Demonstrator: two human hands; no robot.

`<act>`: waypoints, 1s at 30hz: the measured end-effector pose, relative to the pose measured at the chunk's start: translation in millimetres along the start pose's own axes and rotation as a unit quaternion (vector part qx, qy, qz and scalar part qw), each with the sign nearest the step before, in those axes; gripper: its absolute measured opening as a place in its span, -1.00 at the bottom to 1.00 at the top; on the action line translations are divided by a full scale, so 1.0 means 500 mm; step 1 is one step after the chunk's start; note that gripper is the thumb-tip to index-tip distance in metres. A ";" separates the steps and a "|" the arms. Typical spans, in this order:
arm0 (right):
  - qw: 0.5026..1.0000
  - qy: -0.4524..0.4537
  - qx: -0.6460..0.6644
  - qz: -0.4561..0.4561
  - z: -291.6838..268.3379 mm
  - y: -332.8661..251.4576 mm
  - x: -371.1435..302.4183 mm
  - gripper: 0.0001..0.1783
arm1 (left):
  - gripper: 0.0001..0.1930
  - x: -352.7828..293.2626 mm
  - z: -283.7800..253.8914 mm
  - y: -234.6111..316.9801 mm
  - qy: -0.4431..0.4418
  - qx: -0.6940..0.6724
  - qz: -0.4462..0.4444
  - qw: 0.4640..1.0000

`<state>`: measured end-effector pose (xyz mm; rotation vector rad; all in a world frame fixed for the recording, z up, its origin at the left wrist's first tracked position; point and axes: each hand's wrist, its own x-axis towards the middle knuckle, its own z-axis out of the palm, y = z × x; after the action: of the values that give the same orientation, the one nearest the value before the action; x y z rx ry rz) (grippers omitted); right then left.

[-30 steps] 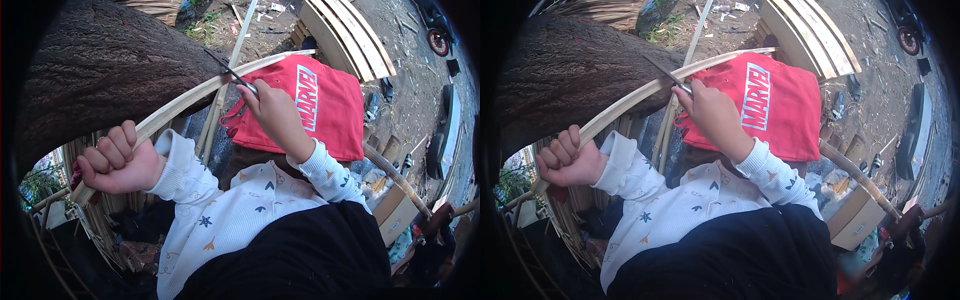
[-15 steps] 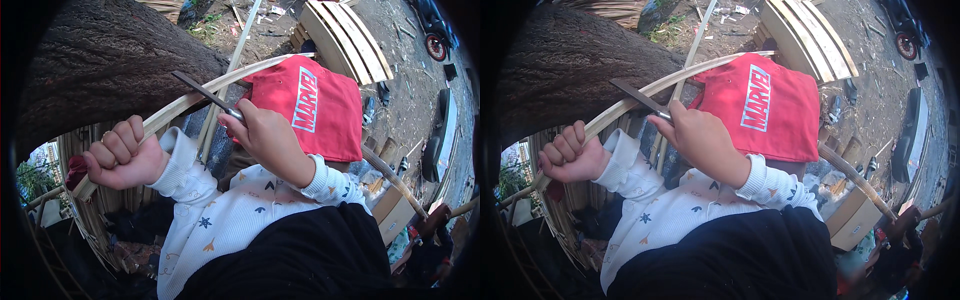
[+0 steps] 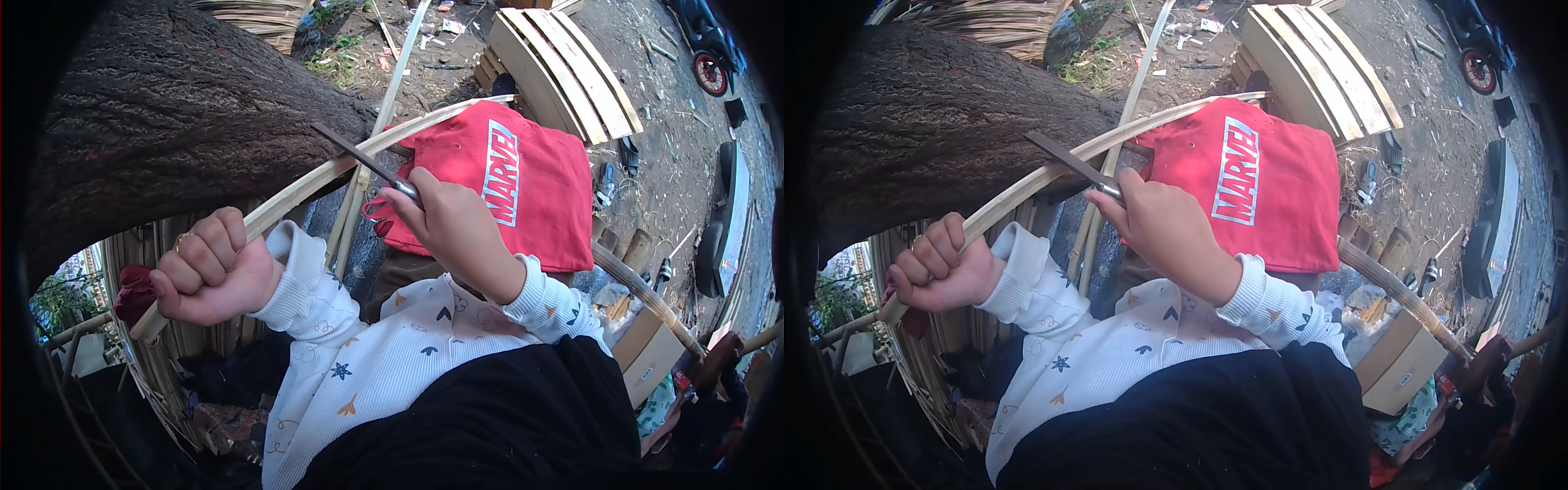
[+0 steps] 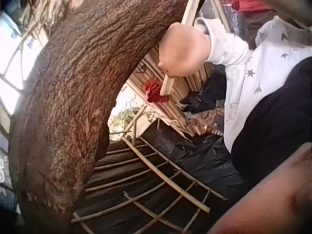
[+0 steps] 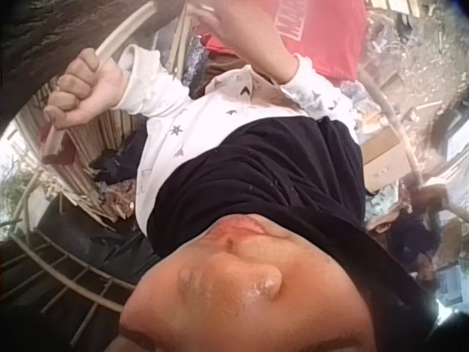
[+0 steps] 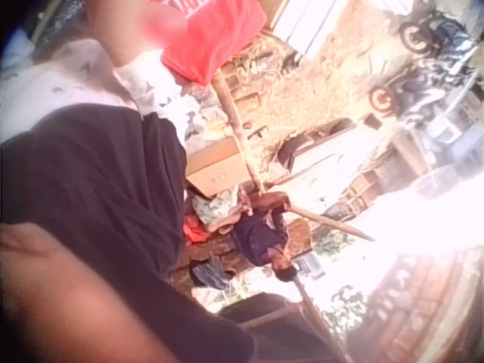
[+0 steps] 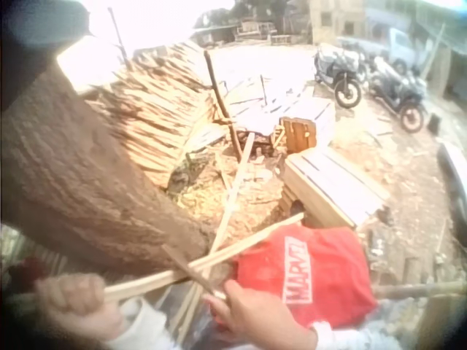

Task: The person shaves a long strip of wood using a large blade and then picks up a smartphone.

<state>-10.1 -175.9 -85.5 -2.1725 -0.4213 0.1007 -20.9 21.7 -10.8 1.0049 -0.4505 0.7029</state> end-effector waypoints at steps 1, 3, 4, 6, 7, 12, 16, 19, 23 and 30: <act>0.999 0.012 -0.022 -0.020 0.008 0.008 -0.003 -0.57 | -0.53 -0.001 0.005 0.004 -0.013 -0.012 0.008 1.000; 0.996 0.050 -0.074 0.029 0.027 0.072 0.019 -0.54 | -0.53 -0.001 0.010 0.008 -0.026 -0.023 0.020 0.999; 0.985 0.089 -0.126 0.081 0.038 0.122 0.035 -0.51 | -0.53 -0.004 0.009 0.006 -0.042 -0.026 0.016 0.999; 0.964 0.149 -0.173 0.136 0.053 0.267 0.063 -0.51 | -0.53 -0.005 0.012 -0.001 -0.063 -0.036 0.013 0.997; 0.964 0.150 -0.172 0.134 0.044 0.264 0.066 -0.51 | -0.53 -0.005 0.007 0.000 -0.068 -0.044 0.012 0.997; 0.991 0.055 -0.100 0.070 0.015 0.143 0.047 -0.52 | -0.54 0.001 0.004 0.001 -0.038 -0.024 0.012 0.999; 0.999 0.026 -0.019 0.024 0.007 0.075 0.022 -0.52 | -0.54 0.002 0.005 0.002 -0.060 -0.039 0.009 0.997; 0.993 0.079 -0.079 0.023 0.034 0.175 0.050 -0.51 | -0.54 -0.003 0.003 0.002 -0.080 -0.051 0.010 0.995; 0.971 0.152 -0.132 0.127 0.042 0.260 0.078 -0.50 | -0.54 -0.006 0.015 0.002 -0.032 -0.033 -0.006 0.999; 0.992 0.067 -0.080 0.071 0.051 0.138 0.033 -0.50 | -0.53 0.019 0.047 0.002 0.181 0.067 0.010 0.981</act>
<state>18.0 -188.0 -154.4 -2.3496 -0.2035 -0.0020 -15.7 4.3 7.1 0.9735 -0.0974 0.9233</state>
